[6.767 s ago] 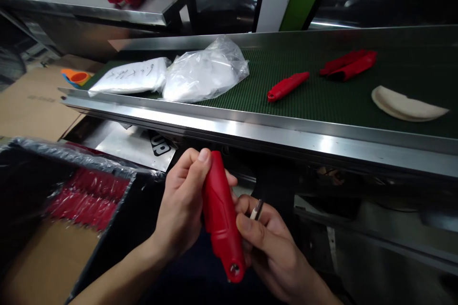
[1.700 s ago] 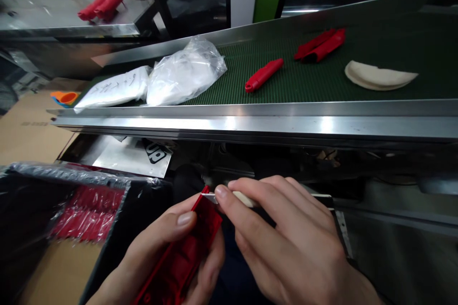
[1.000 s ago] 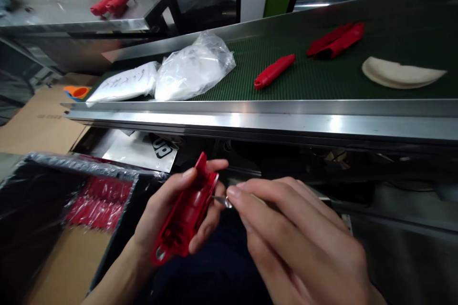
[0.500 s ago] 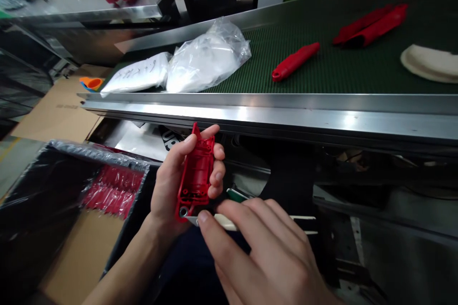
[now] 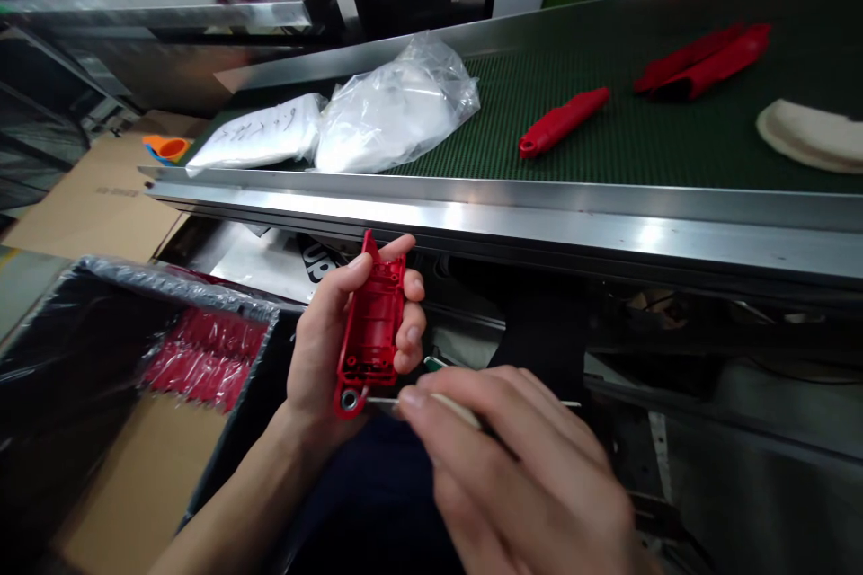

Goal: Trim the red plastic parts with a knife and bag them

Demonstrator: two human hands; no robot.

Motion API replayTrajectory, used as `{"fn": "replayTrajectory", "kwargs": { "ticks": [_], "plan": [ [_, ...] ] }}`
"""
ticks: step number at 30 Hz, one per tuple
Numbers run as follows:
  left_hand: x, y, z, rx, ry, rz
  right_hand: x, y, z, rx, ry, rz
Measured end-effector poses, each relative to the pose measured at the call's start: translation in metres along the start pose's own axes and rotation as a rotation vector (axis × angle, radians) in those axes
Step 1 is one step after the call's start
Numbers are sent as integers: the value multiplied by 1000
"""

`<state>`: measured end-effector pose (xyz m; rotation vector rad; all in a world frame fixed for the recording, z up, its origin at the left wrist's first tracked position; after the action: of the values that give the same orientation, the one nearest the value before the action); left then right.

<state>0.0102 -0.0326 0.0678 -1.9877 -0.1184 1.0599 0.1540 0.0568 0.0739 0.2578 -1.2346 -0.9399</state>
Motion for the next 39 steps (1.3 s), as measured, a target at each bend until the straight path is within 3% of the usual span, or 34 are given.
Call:
{"fn": "replayTrajectory", "kwargs": {
  "ticks": [4,9,14,19,28,34,39],
  "plan": [
    [-5,8,2,-35,-29,-26,-29,16,12,-157,54,-122],
    [-12,18,-1,-172,-10,1,-88,20,66,-148,254,-611],
    [-21,26,-6,-281,-30,95,-127,11,98,-109,318,-777],
    [-24,33,-9,-334,18,117,-131,3,93,-124,378,-799],
    [-11,59,-1,-240,37,-21,-130,4,91,-143,408,-817],
    [-9,66,-7,-272,11,1,-131,5,86,-129,444,-790],
    [-9,69,-11,-275,27,6,-108,10,118,-153,528,-664]
  ]
}}
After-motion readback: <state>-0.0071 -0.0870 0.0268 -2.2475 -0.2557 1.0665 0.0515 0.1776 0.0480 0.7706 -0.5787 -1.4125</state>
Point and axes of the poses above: each hand's wrist, its own z-axis towards the middle knuckle, its own y-axis out of the back of the hand, x = y × z, the point moved 1 cm from there along z, towards the middle knuckle, and after that the axes turned 9 degrees about -y, right-handed, at the moved point
